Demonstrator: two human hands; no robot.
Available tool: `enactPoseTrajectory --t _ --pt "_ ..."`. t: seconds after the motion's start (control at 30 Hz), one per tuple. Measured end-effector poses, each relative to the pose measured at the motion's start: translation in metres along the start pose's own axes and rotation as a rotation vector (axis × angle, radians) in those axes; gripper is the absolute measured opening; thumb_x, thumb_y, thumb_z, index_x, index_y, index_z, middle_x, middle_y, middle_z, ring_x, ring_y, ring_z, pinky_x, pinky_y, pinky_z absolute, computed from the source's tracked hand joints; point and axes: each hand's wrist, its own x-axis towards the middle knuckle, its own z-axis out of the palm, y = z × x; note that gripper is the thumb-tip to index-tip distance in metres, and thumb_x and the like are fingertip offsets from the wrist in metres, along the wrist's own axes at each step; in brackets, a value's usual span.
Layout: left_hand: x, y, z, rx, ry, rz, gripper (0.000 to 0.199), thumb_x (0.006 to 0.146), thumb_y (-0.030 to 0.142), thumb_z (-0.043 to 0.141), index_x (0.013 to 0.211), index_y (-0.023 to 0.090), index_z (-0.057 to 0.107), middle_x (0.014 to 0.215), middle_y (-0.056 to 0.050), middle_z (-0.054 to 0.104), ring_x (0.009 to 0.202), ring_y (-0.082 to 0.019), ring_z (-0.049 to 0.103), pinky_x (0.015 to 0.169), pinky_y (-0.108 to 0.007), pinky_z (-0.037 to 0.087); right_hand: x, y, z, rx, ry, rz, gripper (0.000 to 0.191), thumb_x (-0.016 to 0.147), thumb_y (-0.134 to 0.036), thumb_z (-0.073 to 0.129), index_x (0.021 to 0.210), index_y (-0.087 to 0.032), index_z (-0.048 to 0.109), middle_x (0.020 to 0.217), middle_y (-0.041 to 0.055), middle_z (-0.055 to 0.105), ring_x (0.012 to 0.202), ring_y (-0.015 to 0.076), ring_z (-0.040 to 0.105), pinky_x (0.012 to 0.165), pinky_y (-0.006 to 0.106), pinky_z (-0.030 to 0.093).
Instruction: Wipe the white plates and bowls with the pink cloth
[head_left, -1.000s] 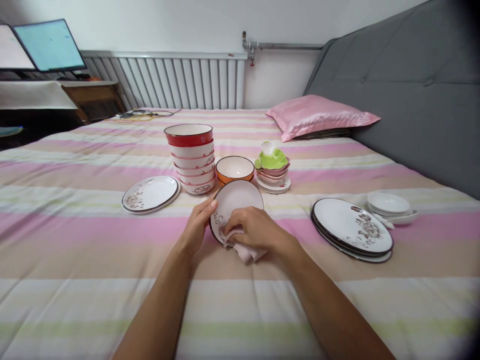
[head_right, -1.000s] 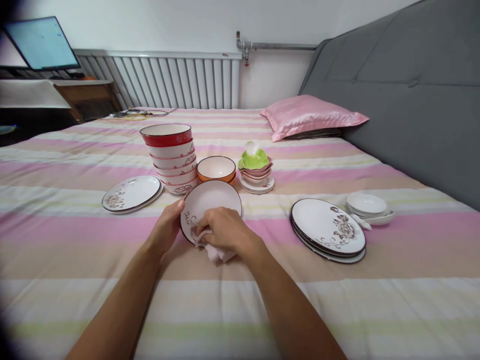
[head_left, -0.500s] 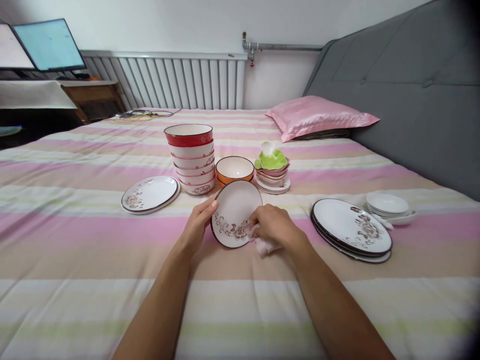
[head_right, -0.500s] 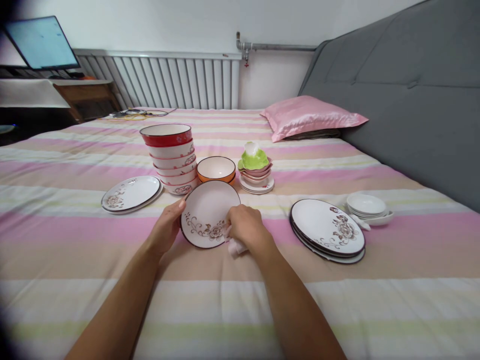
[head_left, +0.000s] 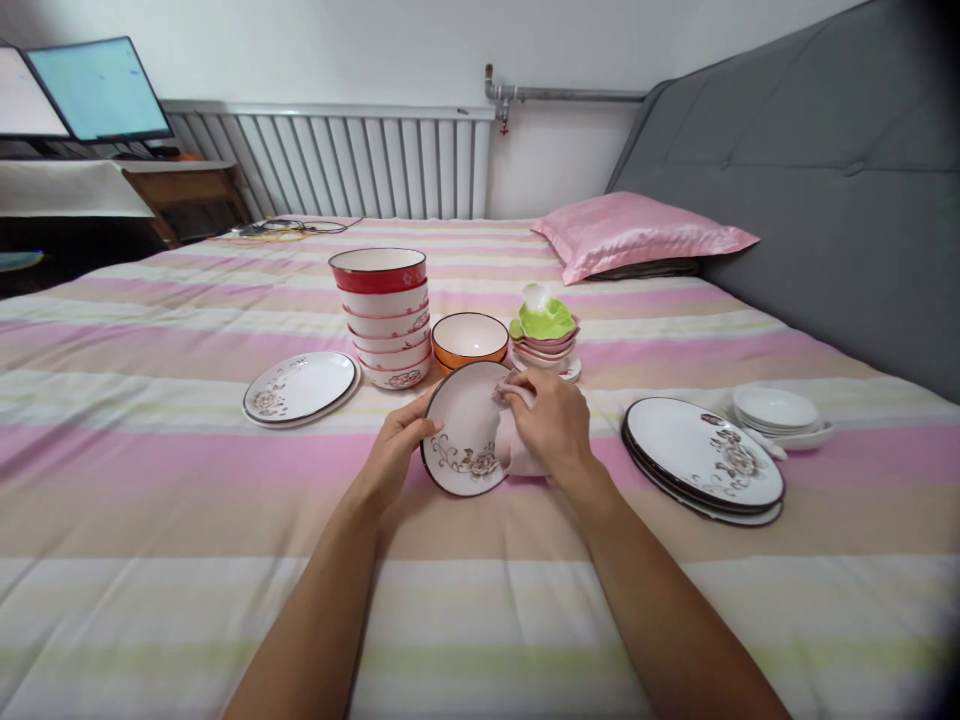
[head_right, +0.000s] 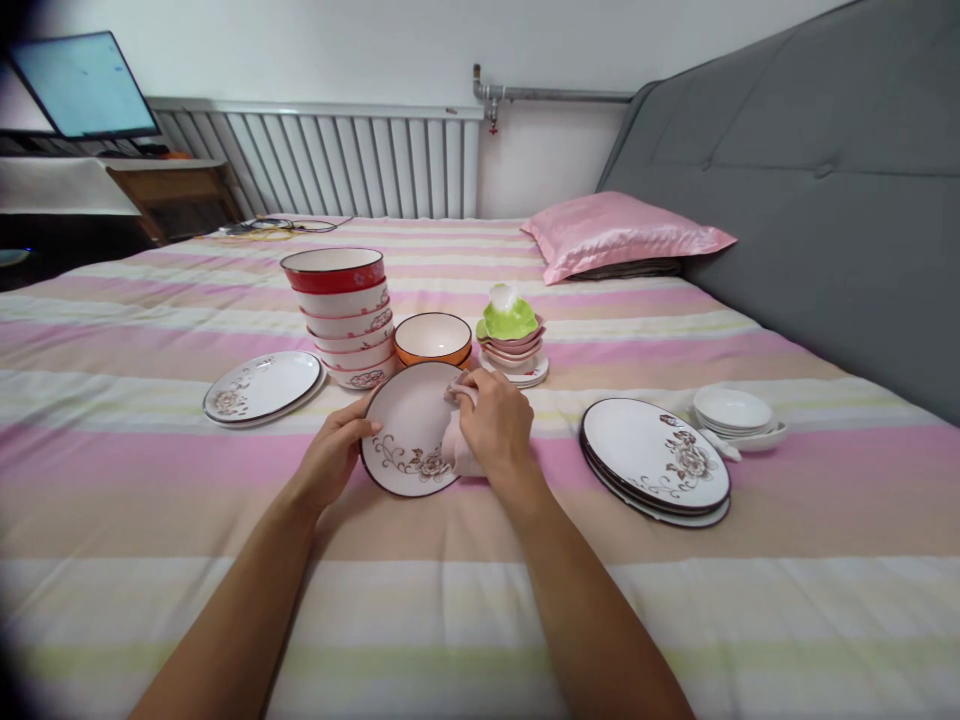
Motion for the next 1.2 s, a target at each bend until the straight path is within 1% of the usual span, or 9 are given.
enactPoseTrajectory --t 0.13,0.27,0.37,0.47,0.6,0.73,0.9,1.0,1.2 --pt "0.001 -0.002 -0.002 0.019 -0.024 0.009 0.058 0.066 0.013 0.05 0.122 0.023 0.058 0.127 0.001 0.058 0.12 -0.028 0.045 0.091 -0.034 0.041 -0.003 -0.009 0.002 0.151 0.133 -0.132 0.013 0.084 -0.026 0.053 0.088 -0.023 0.065 0.091 0.0024 0.067 0.086 0.0182 0.06 0.075 0.028 0.043" --pt "0.002 -0.003 -0.002 0.041 -0.053 0.039 0.059 0.063 0.009 0.048 0.119 0.023 0.061 0.125 0.001 0.06 0.119 -0.027 0.045 0.094 -0.032 0.038 -0.01 -0.019 0.003 0.255 0.17 -0.307 0.015 0.086 -0.025 0.052 0.093 -0.022 0.065 0.095 0.0034 0.066 0.09 0.0169 0.059 0.079 0.027 0.044" --pt "0.002 -0.002 -0.002 0.041 -0.066 0.068 0.059 0.06 0.007 0.045 0.114 0.021 0.064 0.118 0.0 0.063 0.114 -0.025 0.048 0.092 -0.03 0.037 -0.015 -0.026 0.004 0.279 0.117 -0.462 0.014 0.086 -0.024 0.054 0.094 -0.022 0.065 0.097 0.0029 0.066 0.095 0.0165 0.058 0.082 0.026 0.043" --pt "0.002 -0.003 -0.003 0.047 -0.074 0.059 0.051 0.058 0.006 0.044 0.102 0.02 0.067 0.101 0.001 0.067 0.098 -0.021 0.053 0.082 -0.027 0.04 -0.019 -0.031 0.005 0.273 0.006 -0.587 0.013 0.085 -0.023 0.055 0.092 -0.023 0.065 0.098 0.0014 0.066 0.094 0.0159 0.057 0.081 0.026 0.043" --pt "0.001 -0.004 -0.006 0.048 -0.069 0.033 0.034 0.057 0.007 0.045 0.081 0.018 0.067 0.075 0.001 0.062 0.079 -0.018 0.053 0.073 -0.026 0.04 -0.022 -0.033 0.008 0.282 -0.084 -0.663 0.013 0.086 -0.022 0.053 0.092 -0.024 0.065 0.098 0.0002 0.067 0.093 0.0149 0.056 0.08 0.025 0.043" --pt "0.001 -0.003 -0.004 0.056 -0.07 0.029 0.034 0.056 0.007 0.045 0.081 0.018 0.066 0.077 0.001 0.063 0.08 -0.018 0.052 0.072 -0.026 0.04 -0.023 -0.033 0.009 0.276 -0.086 -0.614 0.014 0.085 -0.02 0.053 0.092 -0.024 0.065 0.098 0.0006 0.066 0.093 0.0152 0.056 0.079 0.025 0.042" --pt "0.002 0.0 0.0 0.074 -0.05 0.061 0.06 0.054 0.009 0.043 0.109 0.02 0.065 0.109 -0.001 0.065 0.104 -0.026 0.051 0.082 -0.03 0.041 -0.019 -0.03 0.004 0.254 -0.015 -0.415 0.016 0.086 -0.023 0.051 0.094 -0.024 0.065 0.1 0.002 0.065 0.098 0.0157 0.056 0.083 0.025 0.042" --pt "0.001 0.0 0.0 0.089 -0.044 0.046 0.068 0.054 0.009 0.043 0.118 0.02 0.061 0.118 0.0 0.063 0.111 -0.028 0.049 0.086 -0.032 0.04 -0.013 -0.024 0.002 0.242 0.03 -0.278 0.017 0.085 -0.023 0.051 0.095 -0.024 0.065 0.102 0.0028 0.065 0.097 0.0164 0.057 0.084 0.026 0.043" --pt "0.001 -0.002 -0.002 0.071 -0.05 0.06 0.07 0.055 0.008 0.044 0.122 0.022 0.059 0.125 0.002 0.059 0.116 -0.028 0.047 0.093 -0.033 0.038 -0.003 -0.009 -0.002 0.182 -0.054 -0.139 0.012 0.081 -0.025 0.055 0.089 -0.024 0.064 0.095 0.0024 0.066 0.089 0.0175 0.059 0.079 0.028 0.043"
